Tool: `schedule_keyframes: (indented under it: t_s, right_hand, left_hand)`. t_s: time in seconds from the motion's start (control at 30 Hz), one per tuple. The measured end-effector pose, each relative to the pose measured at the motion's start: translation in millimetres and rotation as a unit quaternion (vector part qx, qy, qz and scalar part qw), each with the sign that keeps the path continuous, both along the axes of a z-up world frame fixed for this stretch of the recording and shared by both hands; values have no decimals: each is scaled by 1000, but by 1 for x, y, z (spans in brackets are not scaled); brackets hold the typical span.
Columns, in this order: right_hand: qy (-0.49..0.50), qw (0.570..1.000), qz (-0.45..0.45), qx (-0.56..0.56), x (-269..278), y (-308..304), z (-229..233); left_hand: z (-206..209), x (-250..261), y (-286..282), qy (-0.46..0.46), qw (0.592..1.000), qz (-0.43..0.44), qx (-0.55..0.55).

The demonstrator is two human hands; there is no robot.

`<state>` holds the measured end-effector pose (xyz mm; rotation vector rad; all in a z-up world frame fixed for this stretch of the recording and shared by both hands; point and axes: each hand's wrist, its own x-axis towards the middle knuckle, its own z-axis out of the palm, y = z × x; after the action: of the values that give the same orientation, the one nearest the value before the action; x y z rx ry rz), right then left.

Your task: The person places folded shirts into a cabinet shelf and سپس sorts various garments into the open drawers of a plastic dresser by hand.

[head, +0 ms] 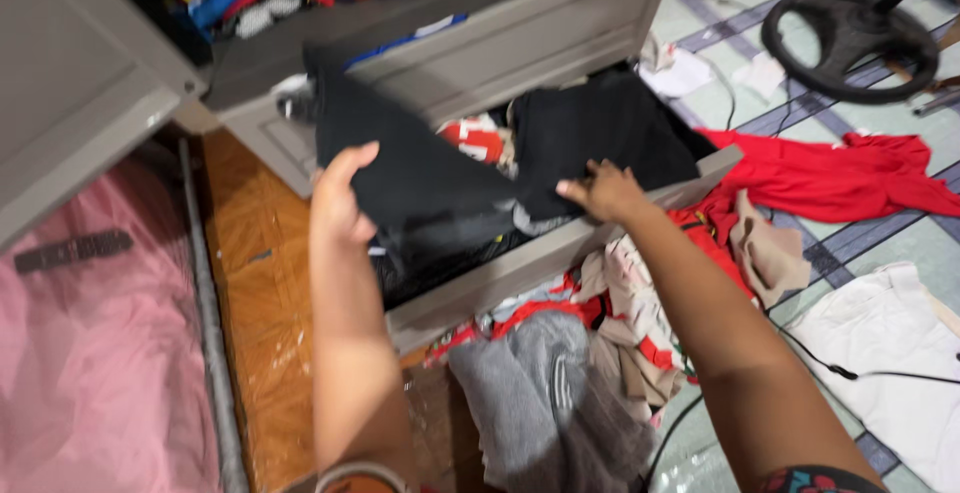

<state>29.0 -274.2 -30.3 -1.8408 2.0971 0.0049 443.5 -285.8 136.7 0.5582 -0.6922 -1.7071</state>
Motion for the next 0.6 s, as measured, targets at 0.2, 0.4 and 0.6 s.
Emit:
schedule_keyframes:
  t_s: [0.2, 0.4, 0.6]
  right_hand:
    - [-48, 994, 11, -93, -17, 5, -30]
    - [-27, 990, -1, -136, -9, 11, -37]
    - [162, 964, -211, 28, -22, -14, -10]
  left_hand:
    - [-48, 23, 12, 30, 999, -34, 15]
    - [-155, 59, 32, -558, 780, -178, 221]
    - [-232, 61, -3, -780, 611, -104, 82]
